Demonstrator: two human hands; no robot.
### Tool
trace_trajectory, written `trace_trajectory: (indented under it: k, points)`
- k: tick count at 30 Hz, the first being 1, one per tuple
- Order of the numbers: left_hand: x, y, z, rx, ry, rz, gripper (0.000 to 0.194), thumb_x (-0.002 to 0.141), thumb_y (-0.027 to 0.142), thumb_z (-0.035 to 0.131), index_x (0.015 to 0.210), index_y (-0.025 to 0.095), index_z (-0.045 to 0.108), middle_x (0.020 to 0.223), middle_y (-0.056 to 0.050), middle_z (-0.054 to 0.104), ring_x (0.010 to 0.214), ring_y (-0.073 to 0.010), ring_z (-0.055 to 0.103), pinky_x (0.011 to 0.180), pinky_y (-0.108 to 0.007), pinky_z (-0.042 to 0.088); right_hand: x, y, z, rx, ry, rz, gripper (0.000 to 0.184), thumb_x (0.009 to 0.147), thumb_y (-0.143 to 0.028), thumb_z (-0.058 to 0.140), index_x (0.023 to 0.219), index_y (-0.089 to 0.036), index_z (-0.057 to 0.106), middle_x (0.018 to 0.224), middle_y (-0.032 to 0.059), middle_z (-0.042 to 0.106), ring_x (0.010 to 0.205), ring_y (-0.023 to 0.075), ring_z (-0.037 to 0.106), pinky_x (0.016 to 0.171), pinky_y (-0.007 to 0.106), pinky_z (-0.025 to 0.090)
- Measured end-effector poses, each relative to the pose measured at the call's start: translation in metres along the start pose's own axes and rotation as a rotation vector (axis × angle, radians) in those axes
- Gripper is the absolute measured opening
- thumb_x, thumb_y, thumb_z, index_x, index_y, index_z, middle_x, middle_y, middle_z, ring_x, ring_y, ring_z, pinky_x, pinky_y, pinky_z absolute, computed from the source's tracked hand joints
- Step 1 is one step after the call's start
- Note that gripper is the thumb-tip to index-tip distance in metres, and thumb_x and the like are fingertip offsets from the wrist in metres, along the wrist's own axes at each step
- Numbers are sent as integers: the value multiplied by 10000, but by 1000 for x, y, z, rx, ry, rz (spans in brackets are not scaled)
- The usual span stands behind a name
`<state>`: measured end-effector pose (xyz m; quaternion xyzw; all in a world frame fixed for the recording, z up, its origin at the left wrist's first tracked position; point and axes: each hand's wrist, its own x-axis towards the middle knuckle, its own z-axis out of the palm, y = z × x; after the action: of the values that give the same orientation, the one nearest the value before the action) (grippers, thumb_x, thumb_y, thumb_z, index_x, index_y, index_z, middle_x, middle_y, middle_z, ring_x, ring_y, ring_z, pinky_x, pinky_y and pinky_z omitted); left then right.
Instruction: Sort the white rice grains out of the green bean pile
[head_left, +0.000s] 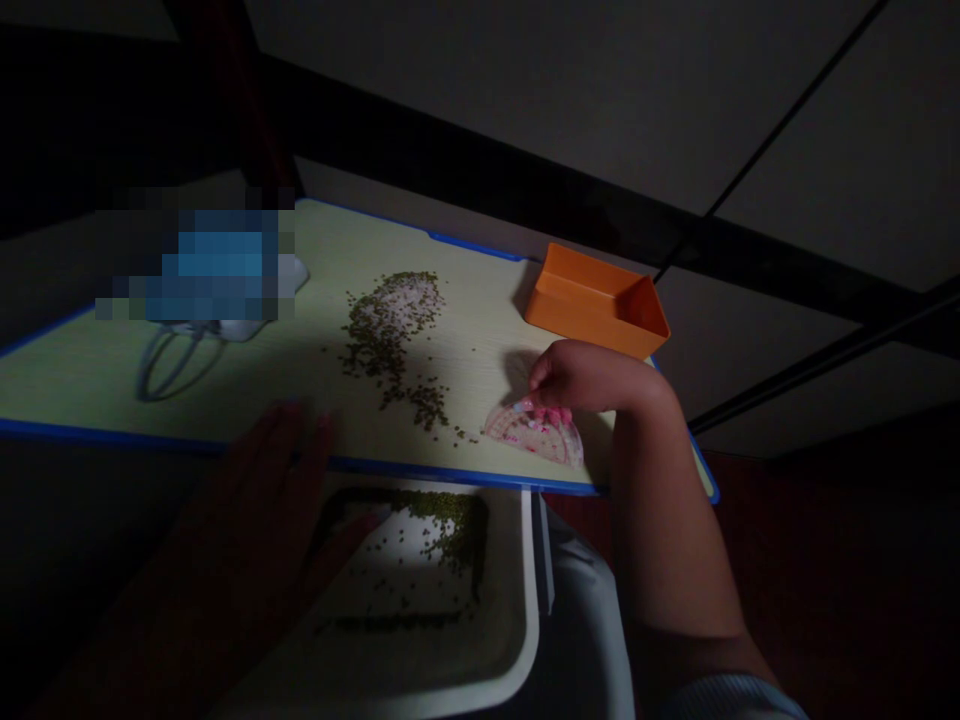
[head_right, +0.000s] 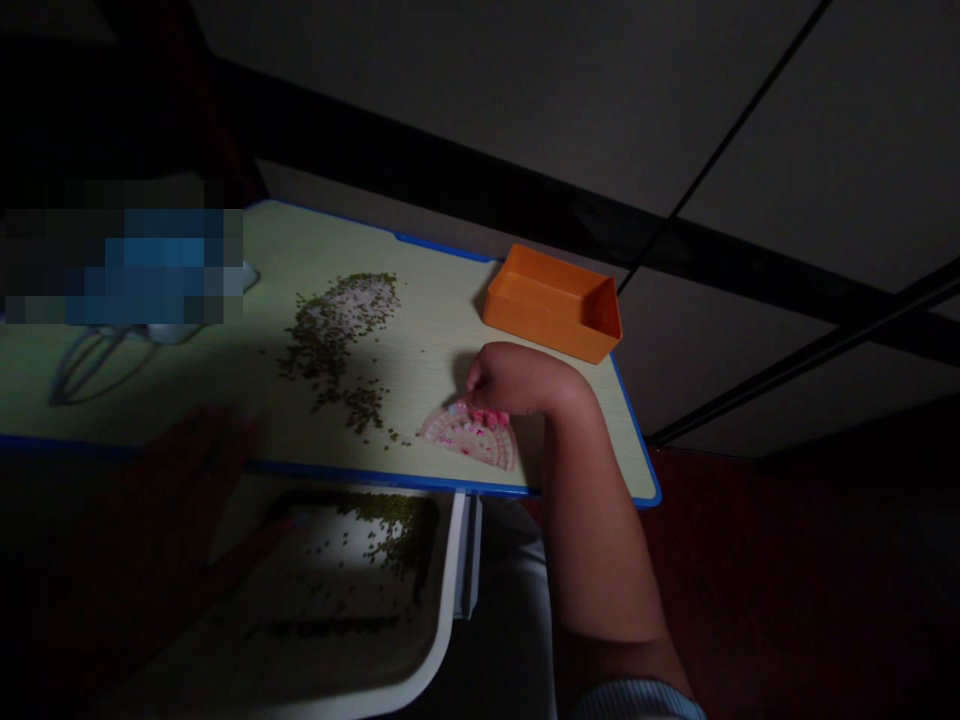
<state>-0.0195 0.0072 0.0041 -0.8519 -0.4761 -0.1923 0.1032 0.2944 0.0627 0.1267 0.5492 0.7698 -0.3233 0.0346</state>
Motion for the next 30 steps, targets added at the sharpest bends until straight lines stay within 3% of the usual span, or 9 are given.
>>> trace_trajectory:
  k: [10, 18, 30]
  points:
    - [0, 1, 0, -1, 6, -3, 833, 781, 596, 350, 1405, 83, 146, 1478, -238, 271, 1401, -344, 207, 1112, -520, 274, 3, -1, 2, 12, 19, -1, 187, 742, -191, 495, 720, -121, 667, 592, 23, 629, 534, 98, 546, 548, 249, 379]
    - [2, 2, -1, 12, -3, -2, 823, 777, 591, 360, 1398, 83, 178, 1460, -245, 299, 1395, -354, 221, 1101, -528, 286, 4, -7, 4, -44, 2, -107, 204, 782, -276, 538, 728, -127, 666, 605, 1, 597, 559, 86, 480, 570, 247, 334]
    - [1, 0, -1, 20, 8, 10, 817, 786, 577, 350, 1399, 69, 164, 1448, -271, 296, 1391, -365, 223, 1081, -539, 312, 0, -1, 1, 1, -22, -146, 268, 783, -373, 560, 715, -133, 660, 584, -15, 574, 553, 82, 471, 564, 231, 316]
